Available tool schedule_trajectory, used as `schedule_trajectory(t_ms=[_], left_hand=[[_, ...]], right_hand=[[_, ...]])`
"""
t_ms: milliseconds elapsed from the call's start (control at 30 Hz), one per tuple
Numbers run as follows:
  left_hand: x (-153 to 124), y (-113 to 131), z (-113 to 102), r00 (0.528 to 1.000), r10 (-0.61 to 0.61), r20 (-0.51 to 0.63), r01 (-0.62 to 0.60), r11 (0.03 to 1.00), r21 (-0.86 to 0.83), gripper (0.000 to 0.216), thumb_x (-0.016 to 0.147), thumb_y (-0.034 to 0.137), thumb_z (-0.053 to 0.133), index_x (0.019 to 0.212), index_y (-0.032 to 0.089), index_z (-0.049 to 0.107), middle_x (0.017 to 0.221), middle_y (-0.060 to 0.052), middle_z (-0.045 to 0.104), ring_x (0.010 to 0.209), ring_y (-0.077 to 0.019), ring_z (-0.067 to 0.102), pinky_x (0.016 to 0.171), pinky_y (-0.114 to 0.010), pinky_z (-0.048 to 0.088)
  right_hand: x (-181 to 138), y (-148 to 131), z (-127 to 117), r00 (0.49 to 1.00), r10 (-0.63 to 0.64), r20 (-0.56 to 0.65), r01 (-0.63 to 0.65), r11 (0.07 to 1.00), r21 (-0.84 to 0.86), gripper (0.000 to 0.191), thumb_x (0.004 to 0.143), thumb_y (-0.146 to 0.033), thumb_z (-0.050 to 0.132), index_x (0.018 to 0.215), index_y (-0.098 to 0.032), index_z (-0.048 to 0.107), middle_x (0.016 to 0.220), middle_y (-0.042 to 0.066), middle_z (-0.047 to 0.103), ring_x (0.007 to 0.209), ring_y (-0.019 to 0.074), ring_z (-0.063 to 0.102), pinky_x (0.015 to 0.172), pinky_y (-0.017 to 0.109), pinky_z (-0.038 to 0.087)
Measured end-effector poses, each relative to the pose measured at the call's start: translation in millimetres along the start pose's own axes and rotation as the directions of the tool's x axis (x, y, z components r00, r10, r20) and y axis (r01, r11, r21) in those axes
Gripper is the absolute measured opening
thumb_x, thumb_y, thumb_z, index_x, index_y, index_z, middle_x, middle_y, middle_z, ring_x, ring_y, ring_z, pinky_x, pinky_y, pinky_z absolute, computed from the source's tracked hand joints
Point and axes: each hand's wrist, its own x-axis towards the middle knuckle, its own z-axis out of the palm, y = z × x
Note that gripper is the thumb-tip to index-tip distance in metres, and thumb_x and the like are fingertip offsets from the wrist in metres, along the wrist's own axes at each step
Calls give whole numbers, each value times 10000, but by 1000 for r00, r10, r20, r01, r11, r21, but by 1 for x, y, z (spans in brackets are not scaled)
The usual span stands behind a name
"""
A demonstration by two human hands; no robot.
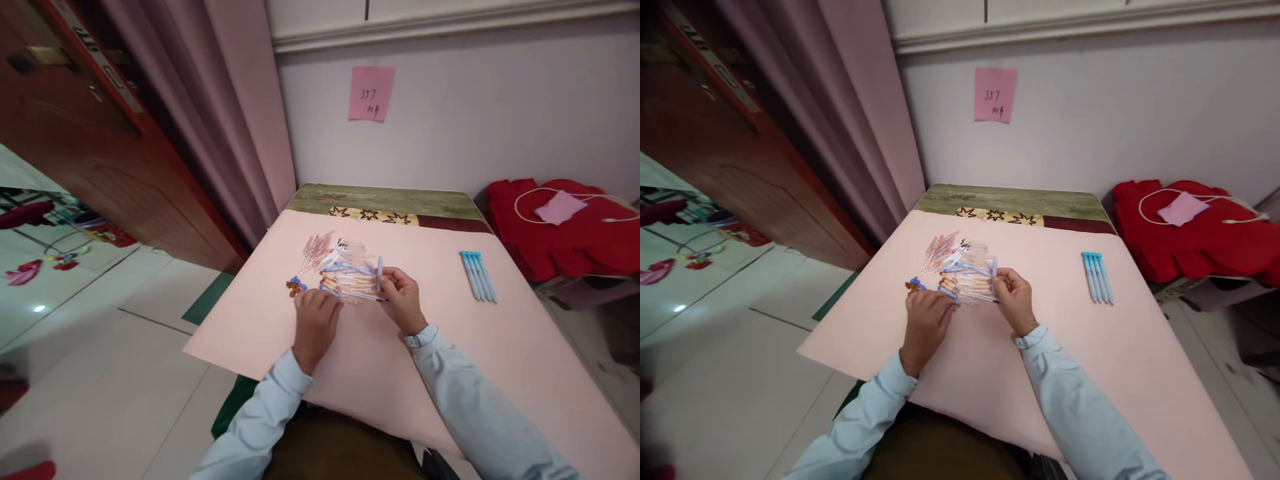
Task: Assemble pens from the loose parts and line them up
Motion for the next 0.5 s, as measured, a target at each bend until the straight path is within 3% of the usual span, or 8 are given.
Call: schedule_trajectory(t_ms=[100, 167, 500], left_hand=[[13, 22, 16, 988, 92, 125, -93, 996, 1, 89, 928, 199, 565, 877, 210, 636, 924, -46, 650, 941, -223, 526, 918, -415, 343], [22, 29, 26, 981, 81, 178, -85, 996, 15, 68, 915, 191, 574, 886, 207, 633, 934, -52, 637, 951, -234, 515, 903, -417, 348], [45, 28, 45, 951, 48, 306, -90, 988, 124, 170, 936, 160, 504, 826, 192, 630, 914, -80, 625, 946, -253, 502, 883, -445, 339]], right_hand=[[0, -1, 0, 1000, 8, 7, -8, 1000, -17, 297, 796, -420, 696, 956, -170, 680, 782, 40, 712, 644, 134, 597, 609, 261, 496], [1, -2, 0, 1000, 16, 6, -16, 1000, -26, 306, 800, -429, 682, 961, -168, 688, 779, 42, 713, 637, 133, 591, 603, 261, 488], [7, -1, -2, 997, 60, -43, -60, 998, 8, 365, 792, -440, 672, 1018, -155, 697, 788, 48, 714, 628, 126, 577, 566, 243, 464]])
